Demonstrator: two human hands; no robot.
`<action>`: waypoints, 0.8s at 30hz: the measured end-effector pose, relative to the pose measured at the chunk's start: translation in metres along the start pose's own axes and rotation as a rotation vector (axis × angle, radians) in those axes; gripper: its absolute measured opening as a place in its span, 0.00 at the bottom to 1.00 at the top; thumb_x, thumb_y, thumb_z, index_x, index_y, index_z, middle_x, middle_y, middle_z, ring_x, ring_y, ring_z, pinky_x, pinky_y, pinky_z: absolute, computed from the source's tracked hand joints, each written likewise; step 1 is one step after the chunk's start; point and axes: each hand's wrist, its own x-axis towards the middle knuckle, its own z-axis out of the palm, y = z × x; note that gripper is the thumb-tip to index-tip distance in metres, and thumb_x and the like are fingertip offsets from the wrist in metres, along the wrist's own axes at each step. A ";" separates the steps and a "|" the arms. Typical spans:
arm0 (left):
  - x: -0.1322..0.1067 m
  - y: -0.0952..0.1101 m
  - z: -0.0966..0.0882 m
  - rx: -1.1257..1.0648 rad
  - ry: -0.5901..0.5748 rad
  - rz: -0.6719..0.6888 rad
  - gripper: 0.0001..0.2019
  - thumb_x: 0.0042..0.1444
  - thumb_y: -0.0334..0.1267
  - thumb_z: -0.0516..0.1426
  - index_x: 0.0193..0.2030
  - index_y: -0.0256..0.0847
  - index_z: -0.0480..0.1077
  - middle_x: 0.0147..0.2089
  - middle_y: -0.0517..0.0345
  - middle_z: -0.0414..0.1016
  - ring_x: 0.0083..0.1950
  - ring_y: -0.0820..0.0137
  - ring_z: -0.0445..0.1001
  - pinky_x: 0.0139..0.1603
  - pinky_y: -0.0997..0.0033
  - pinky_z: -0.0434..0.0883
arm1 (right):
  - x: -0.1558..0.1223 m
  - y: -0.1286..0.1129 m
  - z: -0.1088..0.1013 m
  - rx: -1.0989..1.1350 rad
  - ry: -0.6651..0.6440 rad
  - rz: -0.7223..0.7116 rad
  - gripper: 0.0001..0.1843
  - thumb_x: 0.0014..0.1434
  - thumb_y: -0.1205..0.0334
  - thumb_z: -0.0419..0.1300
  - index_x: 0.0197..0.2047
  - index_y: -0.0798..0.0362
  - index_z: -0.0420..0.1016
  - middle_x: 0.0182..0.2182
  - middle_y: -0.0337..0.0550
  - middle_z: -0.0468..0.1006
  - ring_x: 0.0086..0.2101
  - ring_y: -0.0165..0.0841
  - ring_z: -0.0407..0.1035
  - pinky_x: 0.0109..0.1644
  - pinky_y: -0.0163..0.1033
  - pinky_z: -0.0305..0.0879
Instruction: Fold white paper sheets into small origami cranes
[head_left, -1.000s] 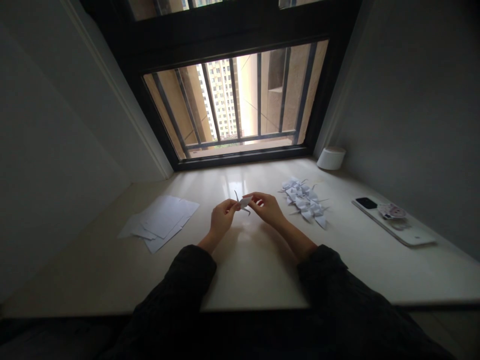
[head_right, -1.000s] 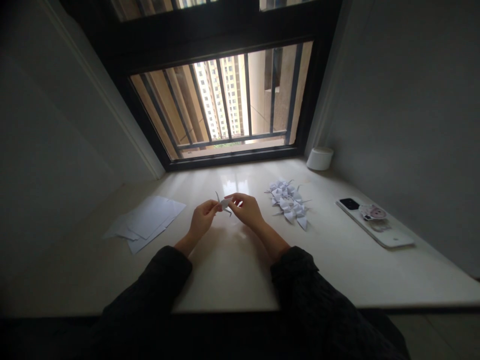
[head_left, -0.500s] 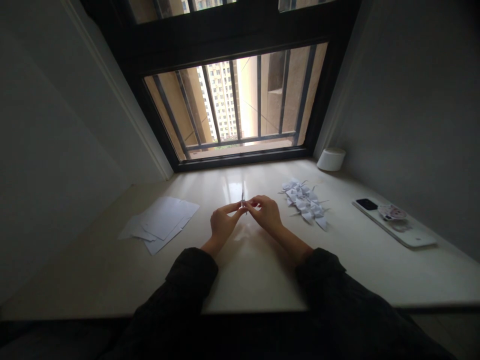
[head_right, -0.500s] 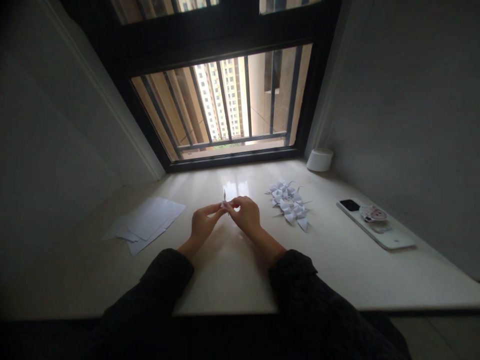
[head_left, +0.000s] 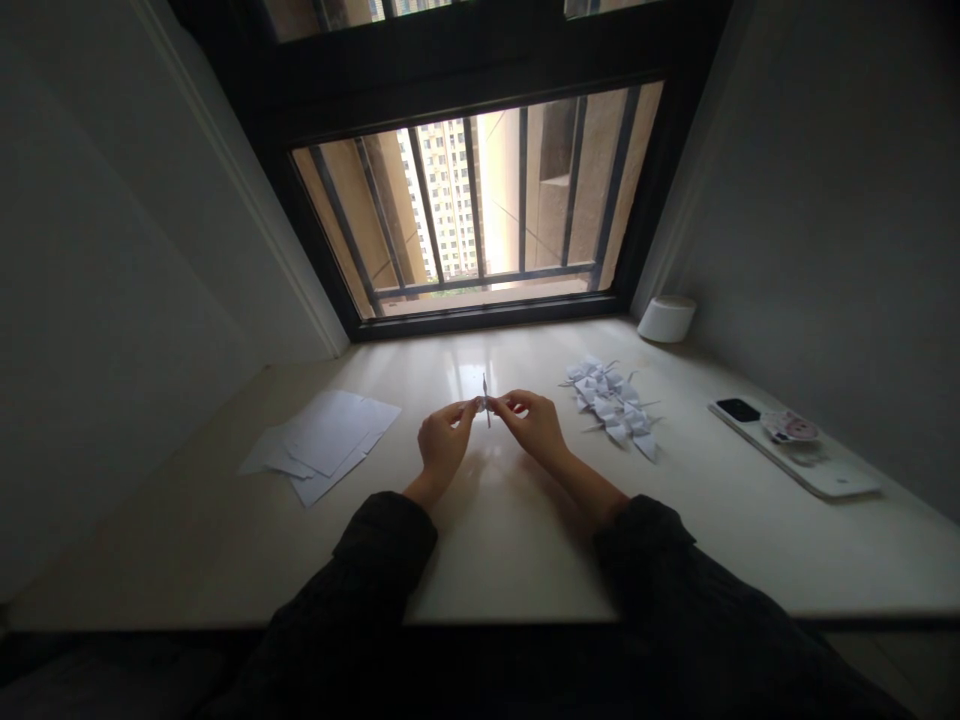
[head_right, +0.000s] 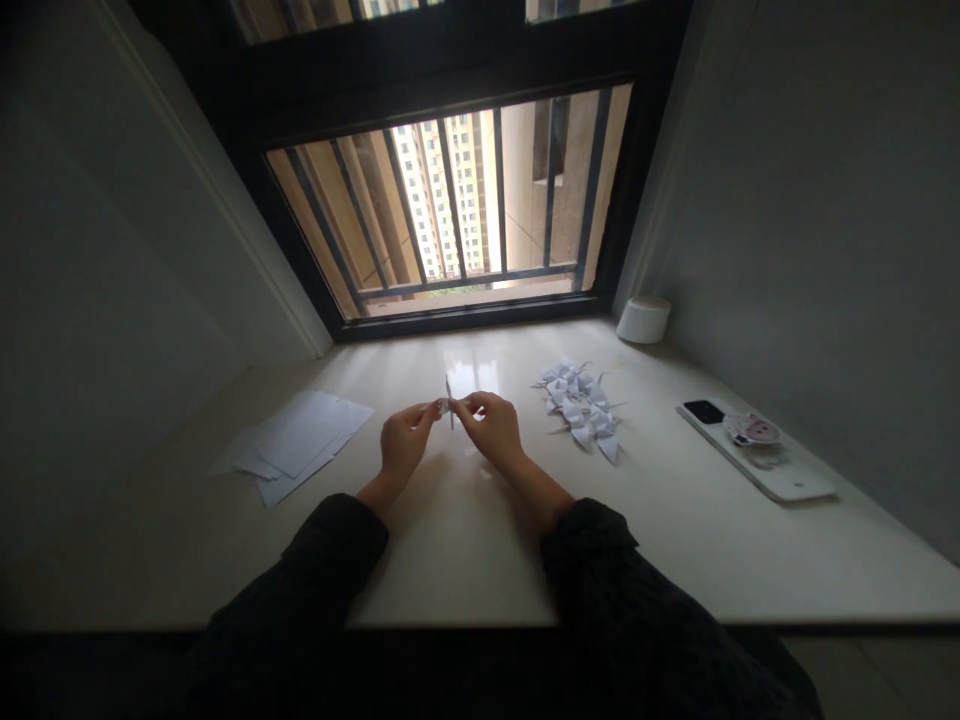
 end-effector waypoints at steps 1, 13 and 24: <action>0.000 0.000 0.000 0.007 0.005 0.000 0.15 0.53 0.53 0.56 0.36 0.47 0.78 0.35 0.56 0.80 0.38 0.63 0.77 0.36 0.69 0.67 | 0.000 -0.001 0.000 0.000 0.004 -0.004 0.18 0.55 0.47 0.58 0.25 0.51 0.77 0.23 0.41 0.77 0.27 0.33 0.69 0.33 0.37 0.65; -0.004 0.006 0.003 0.192 -0.052 0.072 0.21 0.60 0.54 0.47 0.27 0.42 0.68 0.25 0.62 0.71 0.25 0.73 0.68 0.28 0.75 0.58 | -0.003 0.002 0.005 -0.018 -0.021 -0.061 0.15 0.57 0.53 0.56 0.25 0.52 0.73 0.23 0.40 0.75 0.27 0.32 0.68 0.36 0.37 0.65; -0.006 0.010 0.006 0.149 -0.065 0.100 0.19 0.61 0.51 0.48 0.26 0.41 0.67 0.25 0.61 0.71 0.26 0.74 0.68 0.28 0.76 0.57 | -0.009 -0.002 0.009 0.025 -0.162 0.033 0.20 0.61 0.45 0.51 0.26 0.50 0.66 0.23 0.37 0.71 0.26 0.30 0.65 0.32 0.35 0.60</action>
